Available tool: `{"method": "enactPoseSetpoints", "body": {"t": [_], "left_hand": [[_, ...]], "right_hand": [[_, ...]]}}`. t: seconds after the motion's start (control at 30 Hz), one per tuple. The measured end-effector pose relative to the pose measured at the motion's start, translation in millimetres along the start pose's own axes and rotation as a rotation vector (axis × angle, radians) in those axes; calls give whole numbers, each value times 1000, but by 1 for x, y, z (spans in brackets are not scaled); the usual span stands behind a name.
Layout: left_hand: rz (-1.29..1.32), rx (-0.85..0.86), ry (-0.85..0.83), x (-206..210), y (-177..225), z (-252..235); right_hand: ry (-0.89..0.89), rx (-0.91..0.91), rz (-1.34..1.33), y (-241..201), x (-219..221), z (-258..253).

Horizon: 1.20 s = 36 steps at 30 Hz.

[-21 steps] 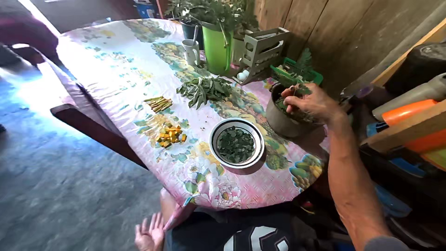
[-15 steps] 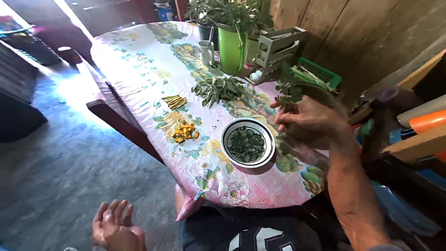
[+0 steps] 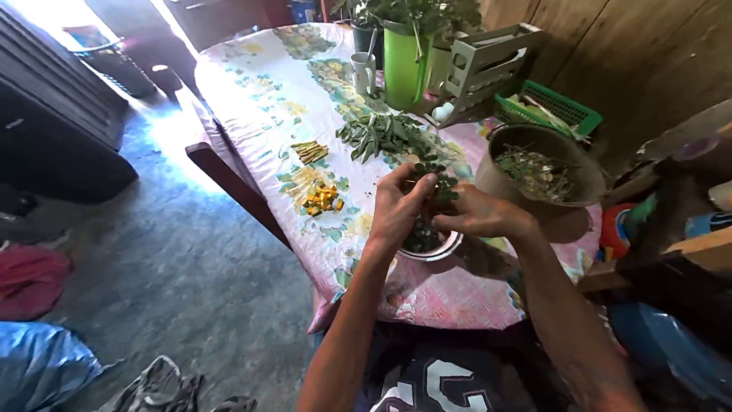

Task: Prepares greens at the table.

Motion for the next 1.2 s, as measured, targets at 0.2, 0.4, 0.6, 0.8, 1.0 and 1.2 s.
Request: {"method": "enactPoseSetpoints", "body": {"t": [0.2, 0.4, 0.6, 0.8, 1.0, 1.2], "left_hand": [[151, 9, 248, -24, 3, 3], [284, 28, 424, -37, 9, 9], [343, 38, 441, -30, 9, 17], [448, 26, 225, -25, 11, 27], [439, -85, 73, -16, 7, 33], [380, -77, 9, -10, 6, 35]], "right_hand": [[231, 6, 477, 21, -14, 0], [233, -87, 464, 24, -8, -2], [458, -148, 244, -1, -6, -11], [450, -235, 52, -14, -5, -9], [282, -280, 130, -17, -5, -7], [236, -282, 208, -17, -9, -3]]}}
Point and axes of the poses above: each hand's wrist, its own z-axis away from the middle knuckle, its own x-axis out of the palm, y = z × x, the point moved 7 cm from there along -z, towards the middle knuckle, and after that the axes turned 3 degrees about z, right-handed, at the moved point
